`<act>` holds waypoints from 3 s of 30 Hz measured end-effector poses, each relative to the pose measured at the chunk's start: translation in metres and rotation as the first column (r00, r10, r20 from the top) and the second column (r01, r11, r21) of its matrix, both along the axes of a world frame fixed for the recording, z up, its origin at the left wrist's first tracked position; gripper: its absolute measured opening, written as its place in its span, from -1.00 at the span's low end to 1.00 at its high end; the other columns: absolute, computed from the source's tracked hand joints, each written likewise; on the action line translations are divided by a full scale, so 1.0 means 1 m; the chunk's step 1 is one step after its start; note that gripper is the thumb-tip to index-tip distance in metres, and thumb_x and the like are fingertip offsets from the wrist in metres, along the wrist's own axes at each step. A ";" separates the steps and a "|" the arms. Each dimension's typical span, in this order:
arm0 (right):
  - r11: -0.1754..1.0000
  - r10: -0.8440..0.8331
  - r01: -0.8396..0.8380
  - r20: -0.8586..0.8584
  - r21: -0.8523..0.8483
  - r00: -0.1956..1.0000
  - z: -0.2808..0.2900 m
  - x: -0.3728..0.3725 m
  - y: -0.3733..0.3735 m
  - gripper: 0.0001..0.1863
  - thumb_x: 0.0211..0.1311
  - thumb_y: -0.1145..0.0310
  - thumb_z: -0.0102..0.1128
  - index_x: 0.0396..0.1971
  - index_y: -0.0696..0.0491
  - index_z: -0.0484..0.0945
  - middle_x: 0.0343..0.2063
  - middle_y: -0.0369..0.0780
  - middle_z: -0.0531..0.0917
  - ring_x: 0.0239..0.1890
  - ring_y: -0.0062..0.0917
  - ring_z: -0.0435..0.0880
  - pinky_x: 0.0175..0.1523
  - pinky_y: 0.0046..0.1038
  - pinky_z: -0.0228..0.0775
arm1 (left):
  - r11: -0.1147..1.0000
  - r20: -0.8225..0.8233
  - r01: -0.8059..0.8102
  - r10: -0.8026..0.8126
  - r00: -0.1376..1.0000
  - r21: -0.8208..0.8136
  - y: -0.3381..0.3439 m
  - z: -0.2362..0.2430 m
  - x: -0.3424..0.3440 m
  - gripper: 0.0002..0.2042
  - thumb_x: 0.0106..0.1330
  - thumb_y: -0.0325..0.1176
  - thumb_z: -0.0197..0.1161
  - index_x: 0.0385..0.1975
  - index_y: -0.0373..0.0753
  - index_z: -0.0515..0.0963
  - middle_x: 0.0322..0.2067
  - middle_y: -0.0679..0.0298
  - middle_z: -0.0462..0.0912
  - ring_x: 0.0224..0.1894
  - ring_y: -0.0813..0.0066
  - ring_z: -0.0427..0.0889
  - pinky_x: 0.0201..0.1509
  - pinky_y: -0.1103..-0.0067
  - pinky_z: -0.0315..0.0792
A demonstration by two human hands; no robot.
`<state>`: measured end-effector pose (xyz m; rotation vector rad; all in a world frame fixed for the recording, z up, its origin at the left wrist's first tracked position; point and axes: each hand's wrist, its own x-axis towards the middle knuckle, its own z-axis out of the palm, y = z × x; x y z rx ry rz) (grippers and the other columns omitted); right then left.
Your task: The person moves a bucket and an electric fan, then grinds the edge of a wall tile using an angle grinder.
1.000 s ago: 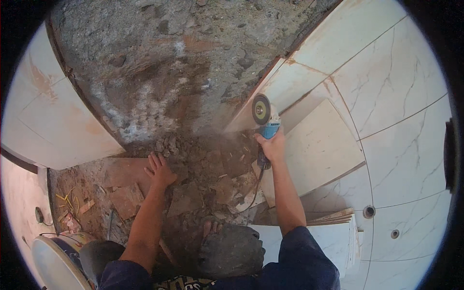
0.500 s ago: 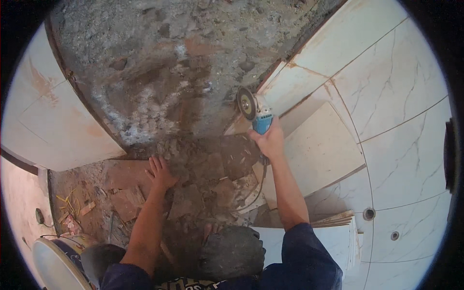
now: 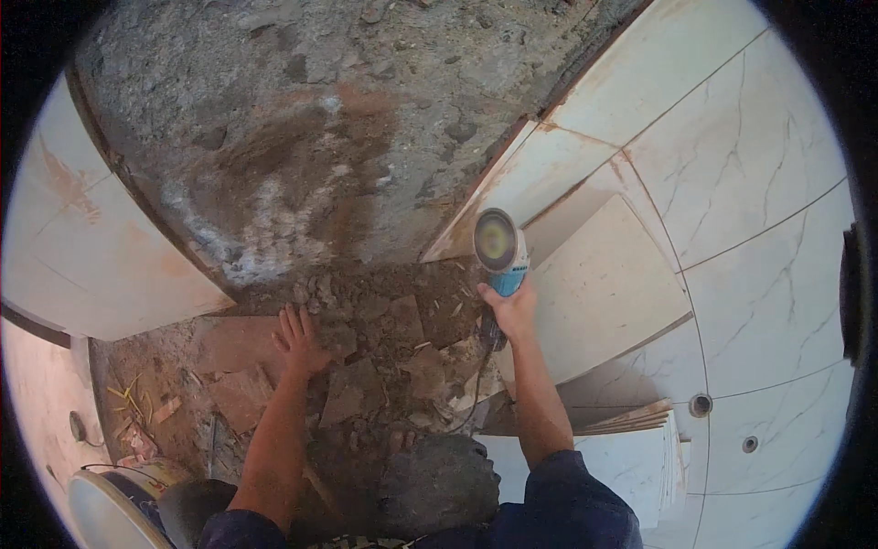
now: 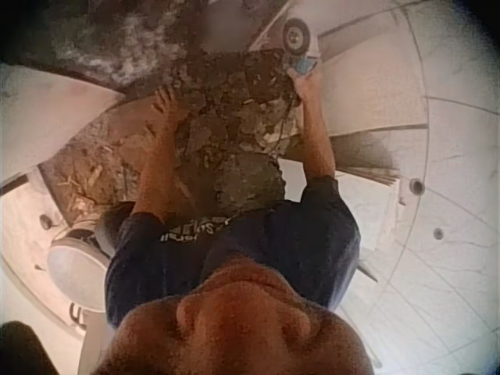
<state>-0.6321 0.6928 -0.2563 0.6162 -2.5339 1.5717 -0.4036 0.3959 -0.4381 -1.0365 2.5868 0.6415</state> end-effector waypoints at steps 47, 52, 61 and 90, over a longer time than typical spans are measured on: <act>0.997 -0.024 0.033 -0.116 0.077 0.993 0.039 -0.042 -0.012 -0.37 -0.08 0.33 0.60 -0.05 0.21 0.44 -0.21 -0.08 0.69 -0.16 -0.31 0.68 0.00 -0.31 0.51 | 0.999 0.053 0.033 -0.033 0.998 -0.001 -0.001 0.002 0.000 0.27 0.10 0.44 0.31 0.57 -0.18 -0.33 0.58 0.01 -0.49 0.61 0.00 -0.53 0.50 -0.21 -0.35; 0.996 -0.018 0.032 -0.157 0.086 0.987 0.045 -0.045 -0.013 -0.45 -0.03 0.39 0.55 -0.06 0.18 0.45 -0.27 -0.19 0.67 -0.25 -0.46 0.66 -0.10 -0.40 0.53 | 0.999 0.039 0.032 -0.032 0.999 -0.006 -0.001 -0.002 0.000 0.27 0.10 0.45 0.29 0.57 -0.21 -0.32 0.58 -0.02 -0.48 0.61 -0.02 -0.52 0.50 -0.21 -0.38; 0.990 -0.034 0.048 -0.105 0.131 0.994 0.028 -0.035 -0.013 -0.35 -0.06 0.38 0.57 0.04 0.23 0.44 -0.16 -0.12 0.70 -0.14 -0.39 0.67 0.04 -0.33 0.51 | 1.000 0.083 0.019 -0.021 0.996 0.023 -0.003 0.011 -0.003 0.23 0.12 0.36 0.35 0.57 -0.18 -0.29 0.59 0.05 -0.48 0.61 0.04 -0.52 0.51 -0.20 -0.35; 0.979 -0.029 0.053 -0.125 0.196 0.992 0.000 -0.049 -0.003 -0.23 -0.07 0.18 0.59 0.10 0.25 0.42 -0.10 0.05 0.67 -0.06 -0.07 0.67 0.10 -0.20 0.47 | -0.063 -0.990 0.991 -0.088 0.110 0.116 0.103 0.410 0.139 -0.78 0.47 -0.40 0.17 0.05 -0.16 0.61 -0.21 0.27 0.55 -0.22 0.29 0.56 -0.15 0.34 0.39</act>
